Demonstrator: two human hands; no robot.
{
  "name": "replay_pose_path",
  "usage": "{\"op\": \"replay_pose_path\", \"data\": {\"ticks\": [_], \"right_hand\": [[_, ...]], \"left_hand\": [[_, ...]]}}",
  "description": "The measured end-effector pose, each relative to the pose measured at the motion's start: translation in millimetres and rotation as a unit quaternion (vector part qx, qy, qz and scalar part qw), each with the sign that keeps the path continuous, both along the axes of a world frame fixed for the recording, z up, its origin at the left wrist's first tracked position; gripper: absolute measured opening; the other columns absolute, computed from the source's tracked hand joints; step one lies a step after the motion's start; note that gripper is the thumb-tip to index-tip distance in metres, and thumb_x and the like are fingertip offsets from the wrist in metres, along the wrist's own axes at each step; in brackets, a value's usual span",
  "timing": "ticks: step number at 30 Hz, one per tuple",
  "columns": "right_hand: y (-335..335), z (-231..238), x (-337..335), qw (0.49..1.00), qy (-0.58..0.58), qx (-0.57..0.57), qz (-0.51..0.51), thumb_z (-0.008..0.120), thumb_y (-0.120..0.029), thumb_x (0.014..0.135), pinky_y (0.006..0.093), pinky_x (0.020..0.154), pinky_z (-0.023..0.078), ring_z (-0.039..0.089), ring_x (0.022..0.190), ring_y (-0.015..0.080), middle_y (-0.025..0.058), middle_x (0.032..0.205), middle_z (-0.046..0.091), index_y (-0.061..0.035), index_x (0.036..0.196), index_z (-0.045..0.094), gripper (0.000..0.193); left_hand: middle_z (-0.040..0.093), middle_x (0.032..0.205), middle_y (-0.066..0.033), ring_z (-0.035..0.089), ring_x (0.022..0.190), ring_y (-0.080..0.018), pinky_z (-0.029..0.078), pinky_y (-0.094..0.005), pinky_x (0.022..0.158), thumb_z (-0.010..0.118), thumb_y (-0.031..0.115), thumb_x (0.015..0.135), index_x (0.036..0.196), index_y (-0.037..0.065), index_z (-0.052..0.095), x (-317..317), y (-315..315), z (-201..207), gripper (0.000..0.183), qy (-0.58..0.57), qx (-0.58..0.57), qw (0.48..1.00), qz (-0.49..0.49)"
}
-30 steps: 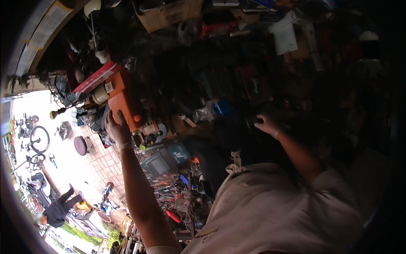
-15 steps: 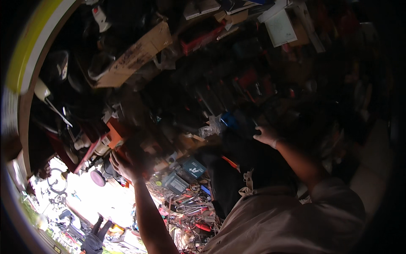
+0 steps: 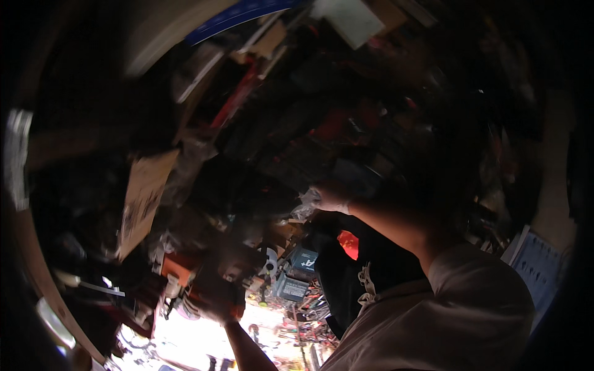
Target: The person sorts through a pile of used batteries in a cluttered workshop, picking up individual units, turning them over, and stacking them. The person then walks outside carrying a battery and a power drill toward a parked electric scooter.
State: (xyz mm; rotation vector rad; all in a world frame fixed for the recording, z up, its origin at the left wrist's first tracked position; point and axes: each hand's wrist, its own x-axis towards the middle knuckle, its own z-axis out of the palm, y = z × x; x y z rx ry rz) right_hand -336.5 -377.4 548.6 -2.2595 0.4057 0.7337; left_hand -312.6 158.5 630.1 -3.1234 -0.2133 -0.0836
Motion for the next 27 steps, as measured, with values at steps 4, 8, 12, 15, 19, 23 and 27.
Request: {"op": "replay_pose_path", "data": {"ticks": [4, 8, 12, 15, 19, 23, 27], "right_hand": [[-32, -27, 11, 0.981, -0.129, -0.046, -0.139, 0.075, -0.033, 0.084, 0.0484, 0.096, 0.054, 0.067, 0.111, 0.042, 0.0224, 0.118, 0.07, -0.0042, 0.12, 0.07, 0.046], [-97, -52, 25, 0.931, -0.218, -0.158, -0.247, 0.075, -0.026, 0.088, 0.0487, 0.103, 0.049, 0.061, 0.119, 0.0413, 0.0222, 0.128, 0.065, -0.0039, 0.128, 0.065, 0.047], [-150, -76, 63, 0.875, -0.304, -0.257, -0.277, 0.076, -0.023, 0.086, 0.0502, 0.111, 0.043, 0.054, 0.13, 0.0383, 0.0198, 0.137, 0.059, -0.0052, 0.128, 0.065, 0.047], [-166, -95, 95, 0.892, -0.347, -0.229, -0.179, 0.075, -0.025, 0.087, 0.0511, 0.116, 0.037, 0.049, 0.136, 0.0365, 0.0181, 0.142, 0.057, -0.0041, 0.13, 0.065, 0.049], [-166, -122, 123, 0.94, -0.282, -0.191, -0.01, 0.068, -0.034, 0.094, 0.0494, 0.122, 0.031, 0.046, 0.14, 0.0331, 0.0155, 0.144, 0.057, -0.0035, 0.133, 0.065, 0.05], [-164, -133, 122, 0.932, -0.278, -0.233, 0.005, 0.065, -0.038, 0.096, 0.0494, 0.124, 0.028, 0.047, 0.14, 0.0321, 0.0128, 0.143, 0.058, -0.0036, 0.13, 0.067, 0.048], [-163, -131, 122, 0.925, -0.3, -0.235, -0.005, 0.068, -0.037, 0.092, 0.0508, 0.123, 0.028, 0.048, 0.139, 0.0305, 0.0117, 0.14, 0.061, -0.0034, 0.126, 0.069, 0.048]], "left_hand": [[0.043, 0.155, -0.0258, 0.042, 0.142, -0.0436, 0.036, -0.0556, 0.117, 0.043, 0.043, 0.11, 0.153, -0.003, 0.039, 1, -3, 6, 0.063, 0.003, -0.012, 0.999, 0.045], [0.04, 0.155, -0.0289, 0.042, 0.141, -0.0448, 0.036, -0.0548, 0.118, 0.04, 0.039, 0.111, 0.156, -0.003, 0.034, 3, -5, 8, 0.062, 0.003, -0.065, 0.996, 0.054], [0.041, 0.155, -0.0284, 0.043, 0.141, -0.0424, 0.035, -0.0518, 0.119, 0.044, 0.034, 0.11, 0.154, -0.003, 0.036, 8, -5, -1, 0.058, 0.0, -0.043, 0.998, 0.047], [0.042, 0.155, -0.0266, 0.043, 0.142, -0.0405, 0.035, -0.0504, 0.119, 0.046, 0.032, 0.109, 0.153, -0.003, 0.039, 10, -3, -4, 0.056, 0.005, -0.03, 0.998, 0.051], [0.043, 0.155, -0.0242, 0.044, 0.142, -0.0378, 0.035, -0.0485, 0.119, 0.05, 0.03, 0.108, 0.151, -0.002, 0.042, 12, 2, -3, 0.054, 0.015, -0.014, 0.999, 0.049], [0.044, 0.155, -0.0219, 0.044, 0.142, -0.0351, 0.035, -0.0465, 0.119, 0.054, 0.028, 0.106, 0.149, -0.002, 0.046, 14, 6, -3, 0.052, 0.036, -0.004, 0.998, 0.044], [0.045, 0.155, -0.0195, 0.044, 0.143, -0.0325, 0.035, -0.0446, 0.12, 0.057, 0.025, 0.105, 0.147, -0.001, 0.05, 34, -26, 15, 0.05, 0.057, 0.014, 0.998, 0.03]]}}
